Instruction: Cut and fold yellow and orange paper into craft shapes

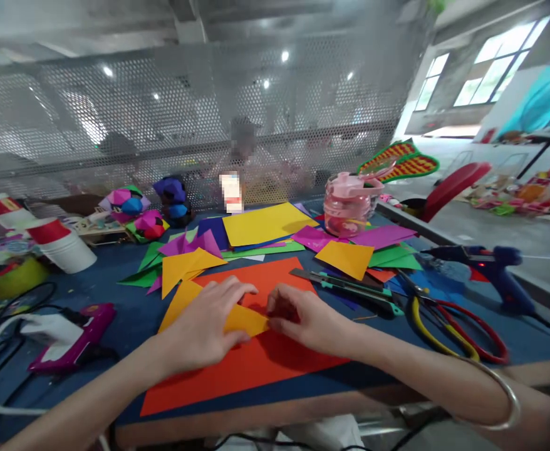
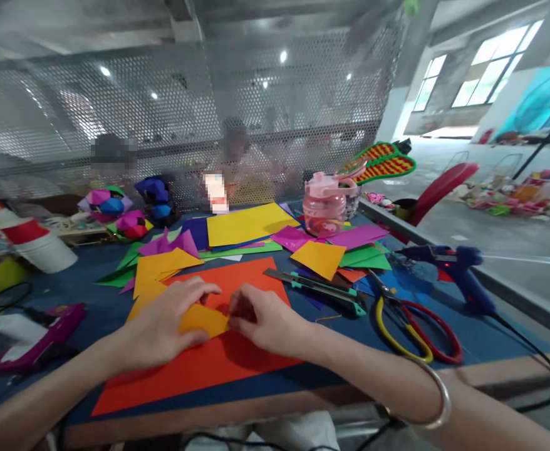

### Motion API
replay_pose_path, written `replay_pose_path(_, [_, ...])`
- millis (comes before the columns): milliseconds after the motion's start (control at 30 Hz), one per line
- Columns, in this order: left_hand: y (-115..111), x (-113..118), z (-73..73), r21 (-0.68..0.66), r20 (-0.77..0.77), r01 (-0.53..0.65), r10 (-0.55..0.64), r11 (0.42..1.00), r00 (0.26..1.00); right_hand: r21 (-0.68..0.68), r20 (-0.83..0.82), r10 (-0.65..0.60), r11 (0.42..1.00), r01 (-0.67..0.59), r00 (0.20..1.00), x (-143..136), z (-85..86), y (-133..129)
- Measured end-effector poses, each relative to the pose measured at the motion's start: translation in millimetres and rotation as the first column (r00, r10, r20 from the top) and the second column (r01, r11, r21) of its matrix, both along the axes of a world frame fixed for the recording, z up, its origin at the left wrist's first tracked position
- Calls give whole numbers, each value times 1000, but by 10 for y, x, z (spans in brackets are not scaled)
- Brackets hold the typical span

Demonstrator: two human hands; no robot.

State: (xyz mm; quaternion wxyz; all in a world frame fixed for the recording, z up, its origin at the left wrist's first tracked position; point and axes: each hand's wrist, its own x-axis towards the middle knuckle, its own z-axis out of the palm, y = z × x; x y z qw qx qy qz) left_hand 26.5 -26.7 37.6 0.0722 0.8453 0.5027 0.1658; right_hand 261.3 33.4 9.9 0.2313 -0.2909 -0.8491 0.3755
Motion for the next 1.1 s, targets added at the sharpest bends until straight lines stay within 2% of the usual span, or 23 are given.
replay_pose_path(167, [174, 19, 30, 134, 132, 58, -76, 989, 988, 75, 41, -56, 996, 53, 998, -208, -41, 154])
replay_pose_path(300, [278, 1, 31, 259, 322, -55, -32, 964, 946, 139, 46, -151, 980, 144, 987, -409, 45, 444])
replay_pose_path(400, [269, -20, -51, 249, 520, -152, 1, 956, 854, 173, -24, -241, 955, 242, 970, -554, 140, 617])
replay_pose_path(500, [299, -46, -159, 113, 712, -211, 69, 971, 699, 188, -113, -288, 933, 305, 951, -662, 173, 636])
replay_pose_path(567, [370, -75, -192, -31, 822, -199, 139, 979, 552, 187, -160, -286, 931, 314, 945, -697, 146, 581])
replay_pose_path(633, [450, -108, -178, -158, 906, -144, 201, 977, 372, 179, -189, -267, 937, 300, 945, -699, 94, 509])
replay_pose_path(733, [509, -135, -110, -253, 962, -34, 255, 967, 95, 159, -218, -231, 950, 268, 948, -665, 20, 420])
replay_pose_path(833, [494, -129, -69, -293, 949, 45, 297, 955, -104, 144, -255, -207, 958, 249, 945, -632, -15, 378])
replay_pose_path(933, [473, -125, -80, -324, 919, 82, 334, 942, -209, 138, -287, -189, 962, 235, 939, -625, -28, 365])
replay_pose_path(1100, [481, -155, -126, -346, 898, 97, 359, 933, -256, 145, -321, -178, 961, 234, 930, -633, -44, 348])
